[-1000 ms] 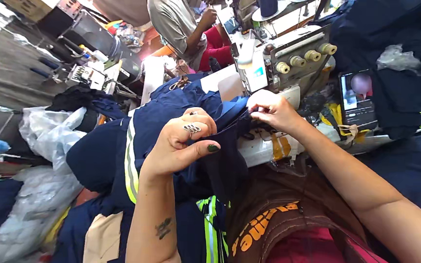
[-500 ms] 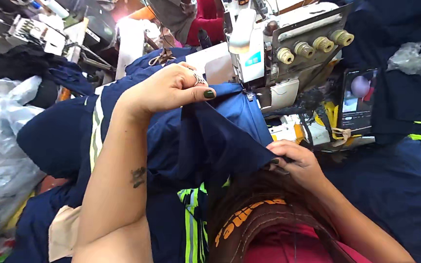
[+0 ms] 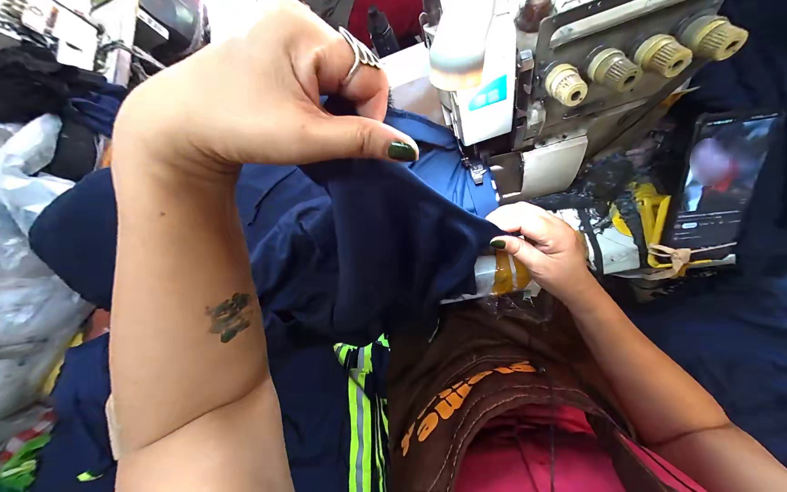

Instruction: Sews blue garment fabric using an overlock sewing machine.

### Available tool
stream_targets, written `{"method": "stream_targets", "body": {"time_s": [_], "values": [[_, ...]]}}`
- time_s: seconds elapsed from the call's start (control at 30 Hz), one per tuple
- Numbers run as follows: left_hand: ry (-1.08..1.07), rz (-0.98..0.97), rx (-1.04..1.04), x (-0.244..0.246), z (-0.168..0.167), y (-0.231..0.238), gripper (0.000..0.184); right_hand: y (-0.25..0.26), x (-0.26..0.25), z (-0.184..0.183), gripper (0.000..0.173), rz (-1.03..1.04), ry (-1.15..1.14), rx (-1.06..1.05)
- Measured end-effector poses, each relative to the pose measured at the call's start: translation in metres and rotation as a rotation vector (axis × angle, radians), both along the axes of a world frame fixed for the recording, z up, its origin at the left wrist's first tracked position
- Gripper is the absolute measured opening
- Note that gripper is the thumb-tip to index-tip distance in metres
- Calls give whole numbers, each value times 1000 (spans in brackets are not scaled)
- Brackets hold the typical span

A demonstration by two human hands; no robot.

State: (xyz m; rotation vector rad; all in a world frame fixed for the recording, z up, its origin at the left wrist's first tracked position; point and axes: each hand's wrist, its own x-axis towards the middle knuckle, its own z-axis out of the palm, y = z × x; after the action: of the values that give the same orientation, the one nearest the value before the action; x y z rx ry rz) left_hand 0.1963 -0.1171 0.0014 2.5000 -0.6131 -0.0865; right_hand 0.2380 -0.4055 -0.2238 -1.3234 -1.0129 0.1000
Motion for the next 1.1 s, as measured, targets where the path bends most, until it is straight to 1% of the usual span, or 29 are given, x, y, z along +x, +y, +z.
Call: {"method": "stream_targets", "body": {"time_s": [0.07, 0.13, 0.27, 0.37, 0.43, 0.5, 0.57, 0.63, 0.67, 0.73, 0.93, 1.03, 1.1], "values": [[-79, -12, 181, 1, 5, -5, 30, 1, 2, 0, 9, -7, -13, 3], [-155, -26, 302, 0, 7, -10, 36, 3, 4, -1, 9, -3, -22, 11], [-181, -95, 329, -6, 15, -20, 42, 4, 5, -3, 8, -4, -40, 9], [-202, 1, 458, -8, 15, -15, 44, 4, 4, -5, 9, -15, -62, 11], [-192, 62, 495, -10, 15, -14, 43, 5, 4, -6, 10, -28, -79, 16], [-186, 30, 487, -11, 15, -20, 39, 5, 5, -6, 10, -39, -84, 20], [-151, -94, 459, -12, 15, -32, 41, 5, 4, -5, 10, -49, -80, 16], [-120, -149, 439, -13, 10, -42, 37, 5, 4, -3, 10, -54, -76, 9], [-148, -138, 390, -13, 2, -47, 33, 5, 4, -2, 10, -55, -75, 6], [-158, -104, 361, -13, -12, -59, 28, 5, 4, -2, 9, -59, -76, 11], [-202, -122, 282, -10, -50, -78, 28, 5, 5, -4, 10, -67, -71, 28], [-197, -43, 288, -11, -62, -83, 29, 6, 5, -5, 11, -56, -62, 37], [-217, 33, 281, -19, -71, -92, 27, 6, 3, -4, 11, -61, -58, 51]]}}
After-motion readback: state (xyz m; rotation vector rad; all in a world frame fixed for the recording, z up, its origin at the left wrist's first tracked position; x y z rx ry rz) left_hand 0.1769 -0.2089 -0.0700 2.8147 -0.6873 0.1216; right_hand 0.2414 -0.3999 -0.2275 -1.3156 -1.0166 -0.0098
